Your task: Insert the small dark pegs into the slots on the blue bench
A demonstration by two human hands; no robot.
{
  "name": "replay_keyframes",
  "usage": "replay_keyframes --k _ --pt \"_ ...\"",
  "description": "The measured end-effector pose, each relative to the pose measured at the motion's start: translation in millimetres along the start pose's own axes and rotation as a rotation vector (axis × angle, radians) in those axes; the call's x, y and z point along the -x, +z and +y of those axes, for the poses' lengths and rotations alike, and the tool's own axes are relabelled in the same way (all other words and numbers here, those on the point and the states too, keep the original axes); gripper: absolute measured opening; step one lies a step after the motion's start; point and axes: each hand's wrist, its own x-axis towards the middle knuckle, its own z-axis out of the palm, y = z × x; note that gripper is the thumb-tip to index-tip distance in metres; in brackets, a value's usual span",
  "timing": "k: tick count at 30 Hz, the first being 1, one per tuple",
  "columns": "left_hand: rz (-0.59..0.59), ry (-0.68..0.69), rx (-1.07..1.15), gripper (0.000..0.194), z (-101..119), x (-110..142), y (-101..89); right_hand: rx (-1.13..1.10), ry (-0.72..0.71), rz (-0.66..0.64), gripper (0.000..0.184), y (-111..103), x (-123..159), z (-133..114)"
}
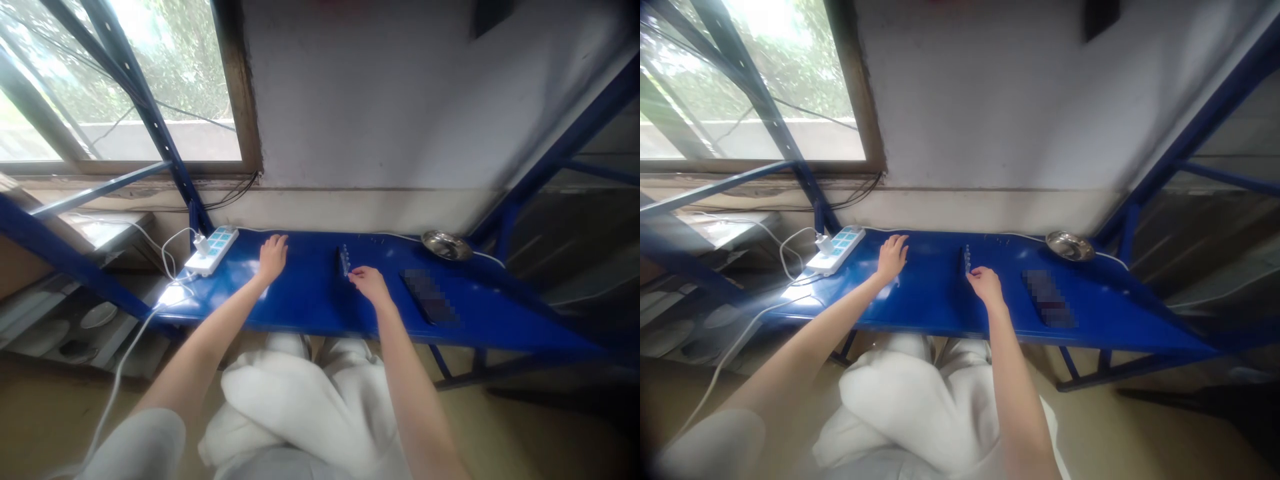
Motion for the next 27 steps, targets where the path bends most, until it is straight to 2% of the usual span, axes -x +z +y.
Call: replay_keyframes --k 5,8,12,17,21,25,27 --pt "-0.118 0.027 -0.134 0.042 -22.3 0.9 3.2 -0.183 -0.124 0.09 0.022 4.9 28.5 -33.0" --pt "-0.182 0.043 -0.141 0.043 -28.1 5.1 12.8 -0.25 -0.225 0.041 0.023 12.1 40.7 -48.1" --pt "-0.229 0.032 -0.135 0.043 -32.3 6.6 22.9 -0.259 -0.277 -0.049 0.022 20.0 50.3 -59.5" --pt "-0.271 -0.131 -0.039 0.031 -34.2 2.6 27.8 -0.261 -0.31 -0.102 0.021 25.3 55.5 -67.7" --pt "-0.206 -0.371 0.253 0.02 -30.8 0.9 28.1 -0.257 -0.315 -0.119 0.02 25.7 57.4 -72.9" --pt "-0.112 -0.796 0.856 0.017 -14.4 3.4 20.1 -0.259 -0.314 -0.123 0.02 27.1 57.3 -76.8" --pt "-0.093 -0.913 1.142 0.016 0.4 8.4 9.7 -0.278 -0.322 -0.105 0.021 29.6 56.2 -78.9"
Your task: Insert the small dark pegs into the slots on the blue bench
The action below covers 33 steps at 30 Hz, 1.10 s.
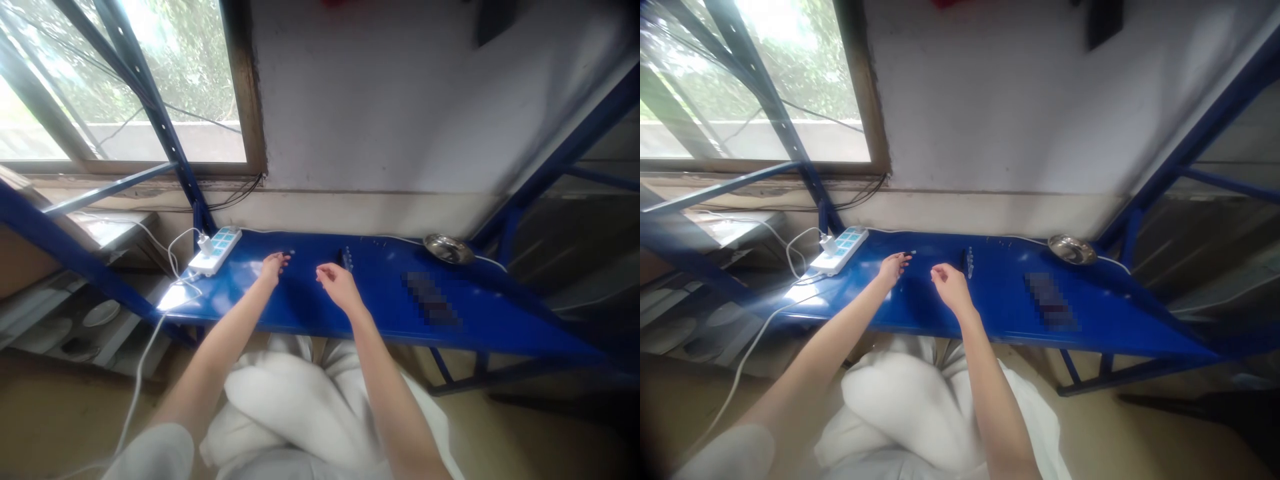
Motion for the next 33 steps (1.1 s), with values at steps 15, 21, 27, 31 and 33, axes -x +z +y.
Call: replay_keyframes --k 15,21,27,31,33 --pt "-0.174 0.577 0.158 0.02 34.9 125.3 7.2 -0.143 -0.099 0.222 0.049 18.3 -4.9 -47.7" --pt "-0.183 0.516 0.248 0.022 36.3 128.8 7.0 -0.171 -0.136 0.263 0.047 23.0 -2.1 -49.1" --pt "-0.166 0.472 0.31 0.022 42.2 134.5 7.6 -0.125 -0.178 0.306 0.046 20.6 2.6 -51.8" --pt "-0.163 0.444 0.353 0.02 45.6 138.4 7.3 -0.102 -0.208 0.321 0.046 20.3 5.8 -52.0" --pt "-0.161 0.441 0.361 0.02 46.3 139.1 6.9 -0.11 -0.217 0.337 0.045 21.4 7.1 -51.6"
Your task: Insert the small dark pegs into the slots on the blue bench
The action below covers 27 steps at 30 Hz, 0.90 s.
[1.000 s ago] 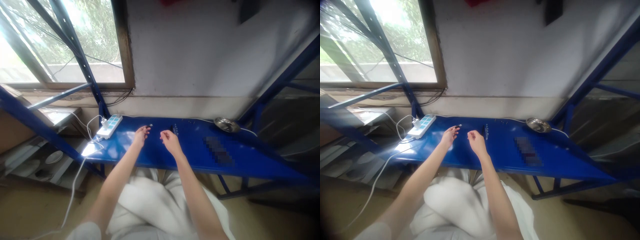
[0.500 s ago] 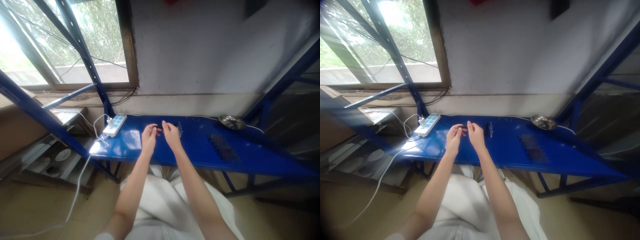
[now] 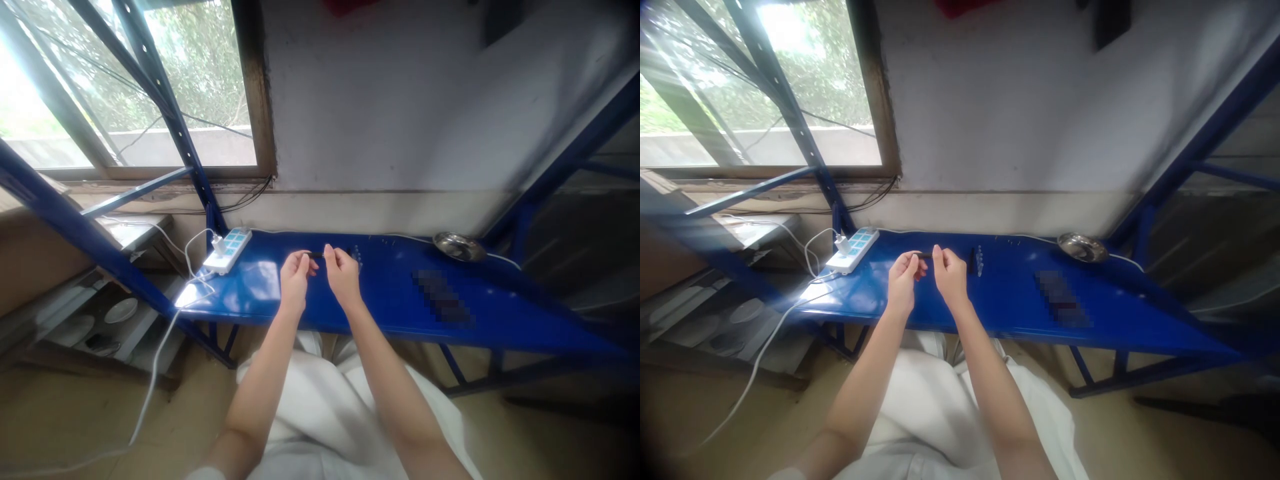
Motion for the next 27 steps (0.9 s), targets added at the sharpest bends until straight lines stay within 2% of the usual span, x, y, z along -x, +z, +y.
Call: replay_keyframes --k 7,16,21,27 --pt "-0.002 -0.007 -0.004 0.021 0.7 -0.9 -3.1 -0.03 -0.03 0.002 0.044 1.0 0.5 5.0" --pt "-0.017 0.035 -0.052 0.023 -1.1 -4.0 -4.0 -0.021 -0.009 -0.196 0.038 -12.8 -9.0 12.0" --pt "0.017 0.042 -0.068 0.024 -2.8 -5.8 -4.8 -0.08 -0.028 -0.28 0.032 -17.3 -13.3 19.9" --pt "-0.015 0.022 -0.101 0.031 2.4 -5.0 -3.1 -0.027 -0.13 -0.278 0.031 -20.4 -13.4 17.6"
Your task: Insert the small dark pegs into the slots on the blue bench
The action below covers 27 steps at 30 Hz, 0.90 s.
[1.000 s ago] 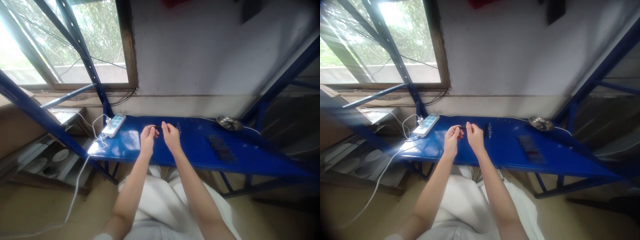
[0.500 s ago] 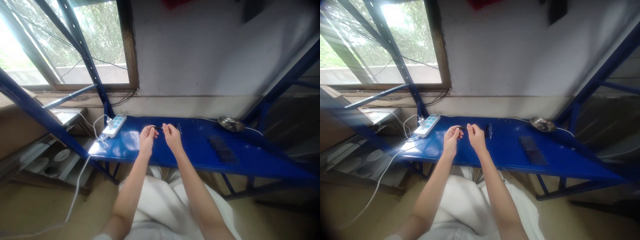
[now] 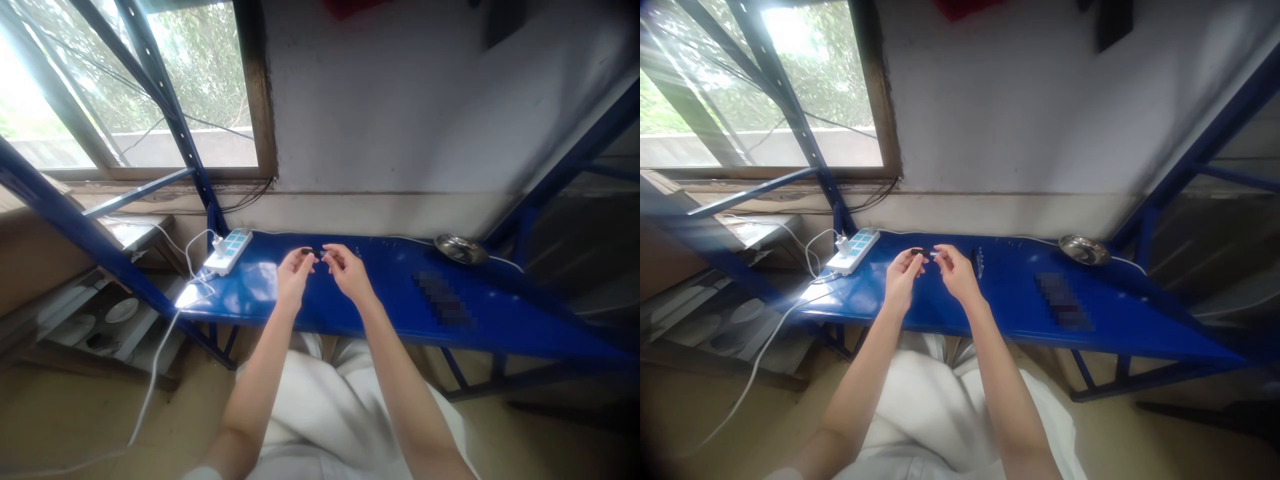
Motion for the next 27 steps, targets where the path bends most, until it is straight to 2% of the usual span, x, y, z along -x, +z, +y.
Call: replay_keyframes --k 3,6,9,12,15,18,22,27 --pt "-0.008 0.004 -0.028 0.031 1.1 0.1 1.0 0.074 -0.051 -0.001 0.03 -0.4 0.6 -1.9" --pt "0.07 0.032 -0.027 0.03 -1.3 -1.2 0.8 0.153 -0.099 0.014 0.029 -0.8 0.4 2.0" --pt "0.18 0.066 0.008 0.03 -3.7 -3.2 -1.0 0.234 -0.107 0.116 0.026 -3.1 -0.5 10.1" --pt "0.196 0.052 -0.008 0.031 -4.4 -5.1 -1.8 0.265 -0.026 0.228 0.024 -8.7 -1.0 17.8" --pt "0.123 0.037 -0.064 0.031 -7.8 -9.3 3.4 0.259 0.067 0.29 0.024 -17.2 -0.7 23.8" --pt "0.011 0.073 -0.146 0.03 -19.9 -17.5 16.6 0.245 0.154 0.336 0.025 -27.9 0.8 30.7" --pt "-0.145 0.079 -0.335 0.025 -49.9 -28.6 39.0 0.242 0.296 0.385 0.028 -43.6 6.0 45.4" --pt "-0.301 0.065 -0.664 0.016 -95.9 -31.2 55.8 0.333 0.436 0.356 0.023 -55.8 19.3 72.0"
